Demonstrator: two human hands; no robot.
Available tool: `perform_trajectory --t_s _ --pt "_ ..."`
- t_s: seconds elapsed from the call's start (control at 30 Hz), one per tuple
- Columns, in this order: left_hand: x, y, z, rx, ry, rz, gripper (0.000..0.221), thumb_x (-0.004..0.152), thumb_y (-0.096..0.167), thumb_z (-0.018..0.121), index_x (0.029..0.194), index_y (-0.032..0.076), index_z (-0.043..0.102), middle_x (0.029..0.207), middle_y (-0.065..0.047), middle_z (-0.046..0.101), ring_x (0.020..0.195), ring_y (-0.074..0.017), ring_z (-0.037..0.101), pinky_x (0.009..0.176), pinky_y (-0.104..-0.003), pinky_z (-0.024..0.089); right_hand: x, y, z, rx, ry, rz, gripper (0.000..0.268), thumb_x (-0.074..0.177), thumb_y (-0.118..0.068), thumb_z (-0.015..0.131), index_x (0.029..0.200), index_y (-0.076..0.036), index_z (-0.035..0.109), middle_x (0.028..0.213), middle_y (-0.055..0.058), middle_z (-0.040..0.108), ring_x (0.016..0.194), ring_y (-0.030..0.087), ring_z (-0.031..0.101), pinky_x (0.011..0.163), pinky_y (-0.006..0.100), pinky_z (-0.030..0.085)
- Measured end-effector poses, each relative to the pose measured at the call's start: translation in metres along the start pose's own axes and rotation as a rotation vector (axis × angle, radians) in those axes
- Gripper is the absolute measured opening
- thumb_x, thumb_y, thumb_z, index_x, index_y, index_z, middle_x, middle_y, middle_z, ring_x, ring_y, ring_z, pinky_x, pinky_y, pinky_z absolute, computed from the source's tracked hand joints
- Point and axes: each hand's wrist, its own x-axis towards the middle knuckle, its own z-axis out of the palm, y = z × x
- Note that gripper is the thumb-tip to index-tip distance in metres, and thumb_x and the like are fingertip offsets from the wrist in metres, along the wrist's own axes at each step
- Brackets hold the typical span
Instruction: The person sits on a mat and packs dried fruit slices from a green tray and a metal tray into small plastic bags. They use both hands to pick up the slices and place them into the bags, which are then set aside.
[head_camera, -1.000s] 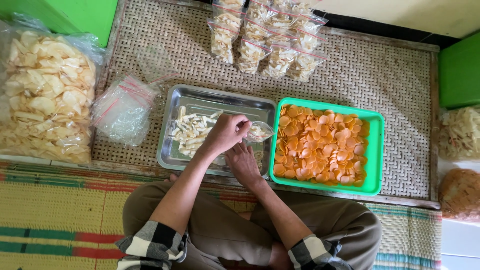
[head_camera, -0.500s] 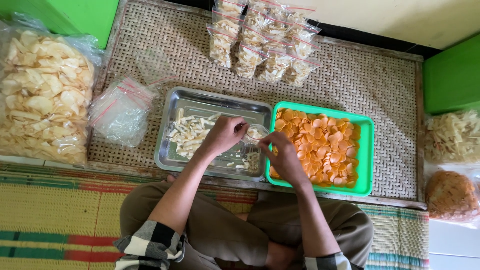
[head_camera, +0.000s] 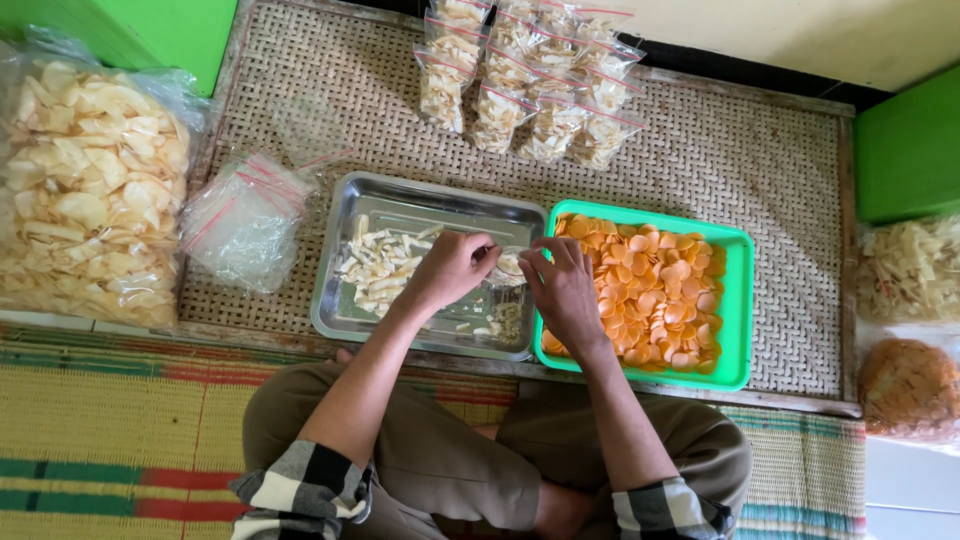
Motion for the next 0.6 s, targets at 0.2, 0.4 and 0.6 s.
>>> perform_trajectory --t_s 0.2,0.4,0.6 --pt "-0.002 0.000 0.000 0.011 0.007 0.000 0.019 0.100 0.007 0.062 0.093 -0.006 0.073 0.065 -0.019 0.071 0.047 -0.0190 0.068 0.047 -0.026 0.053 -0.022 0.035 0.016 0.148 -0.069 -0.037 0.008 0.097 -0.023 0.074 0.102 -0.017 0.075 0.105 0.007 0.069 0.099 0.031 0.069 0.079 0.043 0.054" --pt "-0.003 0.009 -0.006 0.119 0.020 0.043 0.025 0.100 0.020 0.069 0.105 -0.003 0.074 0.074 -0.021 0.073 0.053 -0.0267 0.070 0.047 -0.034 0.054 -0.017 0.026 0.005 0.230 -0.040 -0.079 0.003 0.095 -0.012 0.073 0.098 -0.012 0.074 0.101 0.008 0.070 0.094 0.033 0.071 0.079 0.043 0.056" --pt "-0.004 0.019 -0.012 0.080 -0.043 0.015 0.040 0.100 0.029 0.071 0.112 -0.009 0.071 0.081 -0.025 0.073 0.048 -0.0207 0.062 0.046 -0.030 0.050 -0.020 0.035 0.011 0.214 -0.038 -0.071 0.005 0.094 -0.014 0.075 0.099 -0.015 0.076 0.101 0.005 0.071 0.094 0.030 0.072 0.079 0.042 0.056"
